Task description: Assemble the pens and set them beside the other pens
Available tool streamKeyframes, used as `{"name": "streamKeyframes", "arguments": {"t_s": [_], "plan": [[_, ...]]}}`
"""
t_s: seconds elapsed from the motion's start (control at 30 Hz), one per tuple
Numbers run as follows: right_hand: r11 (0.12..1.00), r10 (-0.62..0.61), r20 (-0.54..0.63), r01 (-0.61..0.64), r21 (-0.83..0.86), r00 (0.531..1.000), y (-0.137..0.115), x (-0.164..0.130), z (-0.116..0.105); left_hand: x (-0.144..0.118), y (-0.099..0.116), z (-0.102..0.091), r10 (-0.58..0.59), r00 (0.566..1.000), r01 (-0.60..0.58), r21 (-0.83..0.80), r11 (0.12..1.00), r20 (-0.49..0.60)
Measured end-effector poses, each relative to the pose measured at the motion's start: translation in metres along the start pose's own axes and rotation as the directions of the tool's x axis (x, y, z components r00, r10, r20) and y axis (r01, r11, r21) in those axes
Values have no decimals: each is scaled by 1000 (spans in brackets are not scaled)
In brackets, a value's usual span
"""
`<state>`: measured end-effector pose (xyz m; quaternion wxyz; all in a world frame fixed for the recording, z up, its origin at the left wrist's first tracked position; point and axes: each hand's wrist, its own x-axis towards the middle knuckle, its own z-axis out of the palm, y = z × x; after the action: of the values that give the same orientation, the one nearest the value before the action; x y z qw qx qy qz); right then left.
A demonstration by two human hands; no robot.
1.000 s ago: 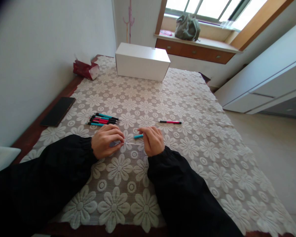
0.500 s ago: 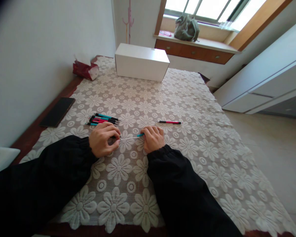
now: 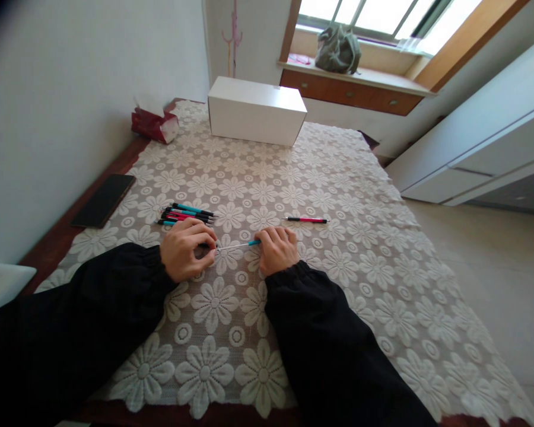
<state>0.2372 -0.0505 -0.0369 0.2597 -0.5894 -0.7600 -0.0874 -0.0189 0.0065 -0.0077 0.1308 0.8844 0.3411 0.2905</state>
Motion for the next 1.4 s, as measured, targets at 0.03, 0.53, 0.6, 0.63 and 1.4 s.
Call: {"name": "streamKeyframes", "arguments": {"t_s": [0.03, 0.53, 0.6, 0.63, 1.4], "plan": [[1000, -8, 7, 8, 12, 1000, -1, 0, -1, 0, 0, 0, 0, 1000, 0, -3, 1000, 1], [941, -269, 76, 245, 232, 960, -14, 1, -6, 2, 0, 1, 127, 992, -127, -47, 991, -4], [942, -275, 70, 254, 219, 959, -15, 2, -7, 3, 0, 1, 131, 991, -131, -41, 991, -1], [943, -279, 69, 259, 208, 958, -16, 2, -8, 3, 0, 1, 132, 991, -132, -36, 991, 4], [943, -287, 55, 272, 192, 956, -18, 1, -8, 1, -7, 6, 177, 984, -176, -28, 984, 24]]}}
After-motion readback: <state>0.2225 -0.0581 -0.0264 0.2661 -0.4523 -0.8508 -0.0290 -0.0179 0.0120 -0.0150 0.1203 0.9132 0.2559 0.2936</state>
